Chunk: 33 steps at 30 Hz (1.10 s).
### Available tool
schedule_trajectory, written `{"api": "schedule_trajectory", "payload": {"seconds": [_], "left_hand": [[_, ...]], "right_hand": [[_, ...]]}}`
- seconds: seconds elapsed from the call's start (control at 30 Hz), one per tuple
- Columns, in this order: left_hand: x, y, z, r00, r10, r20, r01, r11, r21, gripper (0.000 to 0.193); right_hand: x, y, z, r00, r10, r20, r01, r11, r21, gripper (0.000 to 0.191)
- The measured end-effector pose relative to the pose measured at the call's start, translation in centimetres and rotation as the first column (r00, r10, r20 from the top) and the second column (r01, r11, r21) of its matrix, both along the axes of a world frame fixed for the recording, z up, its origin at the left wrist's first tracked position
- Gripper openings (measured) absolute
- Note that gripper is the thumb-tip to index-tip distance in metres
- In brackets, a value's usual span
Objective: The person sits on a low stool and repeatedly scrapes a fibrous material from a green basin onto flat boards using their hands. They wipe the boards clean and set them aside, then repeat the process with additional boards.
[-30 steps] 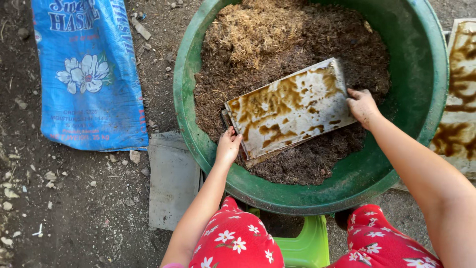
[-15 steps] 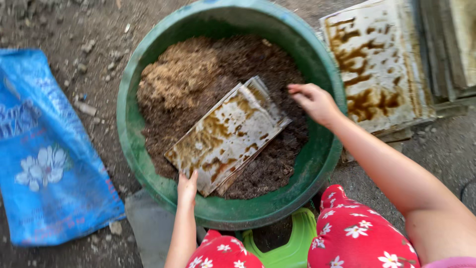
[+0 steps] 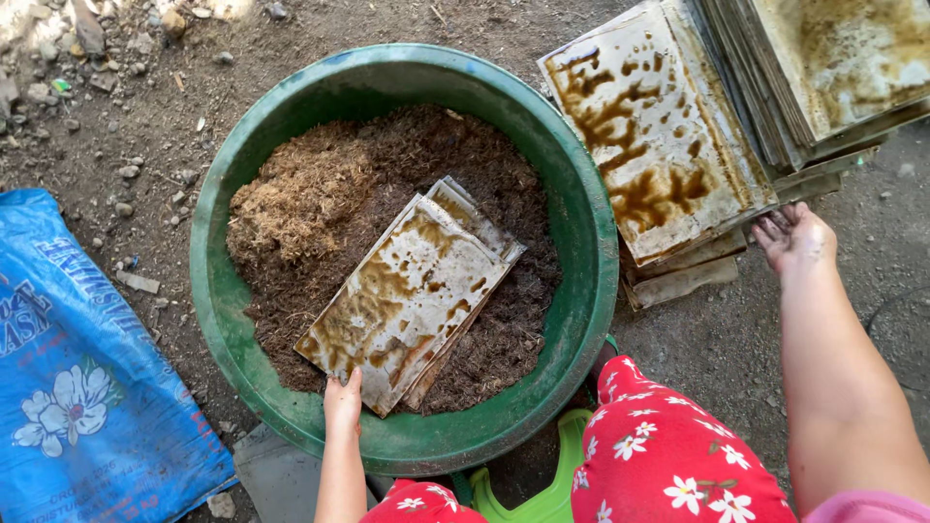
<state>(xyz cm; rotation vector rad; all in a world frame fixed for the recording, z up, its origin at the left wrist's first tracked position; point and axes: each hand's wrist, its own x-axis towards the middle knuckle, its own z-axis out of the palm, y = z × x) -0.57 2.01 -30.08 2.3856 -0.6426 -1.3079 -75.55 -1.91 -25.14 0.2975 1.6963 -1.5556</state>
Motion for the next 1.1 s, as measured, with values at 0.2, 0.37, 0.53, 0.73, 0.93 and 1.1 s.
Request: {"api": "schedule_trajectory", "payload": {"seconds": [0.2, 0.37, 0.53, 0.73, 0.93, 1.1], "left_hand": [[0.0, -0.1, -0.1, 0.999, -0.037, 0.024, 0.037, 0.999, -0.010, 0.089], [0.0, -0.2, 0.2, 0.999, -0.047, -0.002, 0.047, 0.999, -0.018, 0.088], [0.2, -0.2, 0.6, 1.000, -0.026, 0.000, 0.026, 0.997, 0.067, 0.081], [0.3, 0.1, -0.1, 0.999, -0.051, -0.007, 0.051, 0.998, -0.028, 0.074], [0.5, 0.2, -0.3, 0.998, -0.063, -0.024, 0.062, 0.997, -0.040, 0.070], [0.6, 0.2, 0.0, 0.995, -0.097, 0.034, 0.097, 0.995, -0.015, 0.067]], "right_hand": [[0.3, -1.9, 0.2, 0.991, 0.106, -0.076, -0.096, 0.986, 0.136, 0.038], [-0.1, -2.0, 0.2, 0.939, 0.313, -0.146, -0.264, 0.923, 0.279, 0.038], [-0.5, -1.6, 0.1, 0.956, 0.291, -0.032, -0.265, 0.906, 0.329, 0.041], [-0.2, -0.7, -0.7, 0.883, 0.468, 0.027, -0.427, 0.781, 0.456, 0.050], [1.0, 1.5, -1.8, 0.952, 0.302, 0.060, -0.304, 0.894, 0.328, 0.035], [2.5, 1.9, -2.1, 0.876, 0.481, 0.035, -0.463, 0.819, 0.338, 0.028]]}}
